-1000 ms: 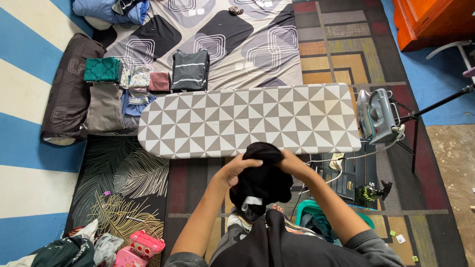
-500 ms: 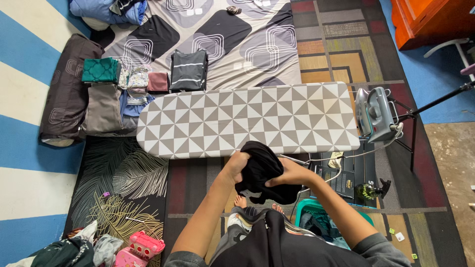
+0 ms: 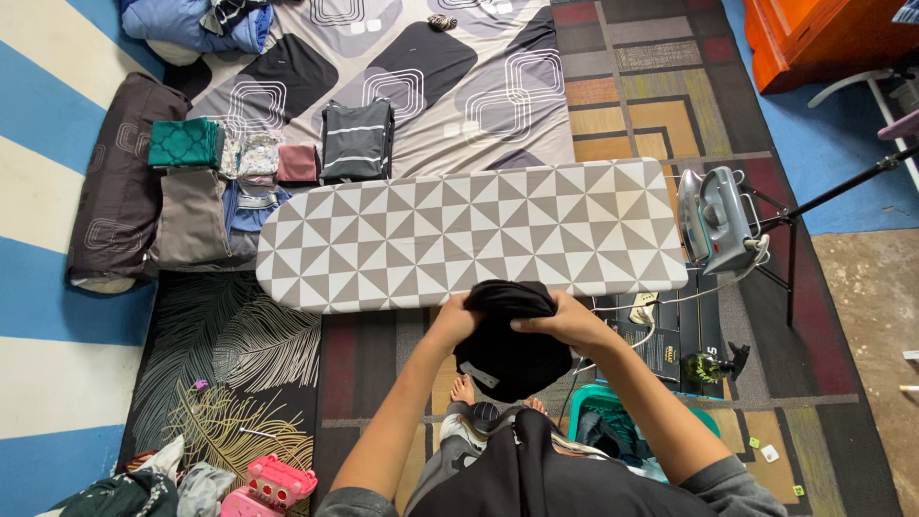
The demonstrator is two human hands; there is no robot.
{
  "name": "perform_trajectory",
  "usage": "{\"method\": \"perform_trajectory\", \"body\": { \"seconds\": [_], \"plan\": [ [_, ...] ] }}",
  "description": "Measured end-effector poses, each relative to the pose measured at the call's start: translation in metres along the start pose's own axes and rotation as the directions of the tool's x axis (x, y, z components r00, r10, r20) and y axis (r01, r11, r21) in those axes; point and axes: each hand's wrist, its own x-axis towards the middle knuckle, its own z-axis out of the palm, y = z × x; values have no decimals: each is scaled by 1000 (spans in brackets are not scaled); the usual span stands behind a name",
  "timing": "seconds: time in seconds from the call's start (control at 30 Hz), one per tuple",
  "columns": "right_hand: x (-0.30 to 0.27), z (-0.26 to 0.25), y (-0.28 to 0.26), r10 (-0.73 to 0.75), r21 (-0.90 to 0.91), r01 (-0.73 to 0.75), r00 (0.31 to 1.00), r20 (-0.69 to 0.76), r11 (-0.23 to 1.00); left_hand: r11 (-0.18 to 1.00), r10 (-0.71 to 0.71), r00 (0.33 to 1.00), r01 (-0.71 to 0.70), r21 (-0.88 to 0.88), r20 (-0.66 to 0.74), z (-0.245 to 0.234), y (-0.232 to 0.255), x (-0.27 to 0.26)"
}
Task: The person irons a pair of gray shorts on an ironing board, then folds them and places them on a nearby bed. The person then picks up a black garment from a laundry basket, unfolds it, and lays it on the ironing board.
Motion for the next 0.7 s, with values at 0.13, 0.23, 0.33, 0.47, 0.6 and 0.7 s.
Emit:
{"method": "perform_trajectory", "body": {
  "seconds": [0.13, 0.23, 0.33, 0.47, 0.6, 0.7],
  "plan": [
    [5, -7, 0, -29, -687, -209, 948, -317, 696, 816, -178, 931, 320, -482, 317, -4, 9, -13],
    [18, -10, 24, -287, -789, -71, 909, -303, 610, 739, -92, 886, 367, -566, 454, 1, 21, -23],
    [26, -23, 45, -45, -336, -51, 961, -272, 940, 953, -70, 914, 180, -245, 399, -1, 22, -19],
    [22, -22, 56, 247, 340, -218, 968, -46, 915, 873, -56, 997, 70, 482, -44, -10, 0, -2],
    [12, -18, 49, 287, 383, -309, 951, 114, 870, 985, -151, 984, 158, 72, -93, -10, -19, 11],
    [15, -18, 43, 149, -86, -144, 988, 51, 986, 827, -287, 940, 339, -447, 183, -10, -15, 10]
  ]
}}
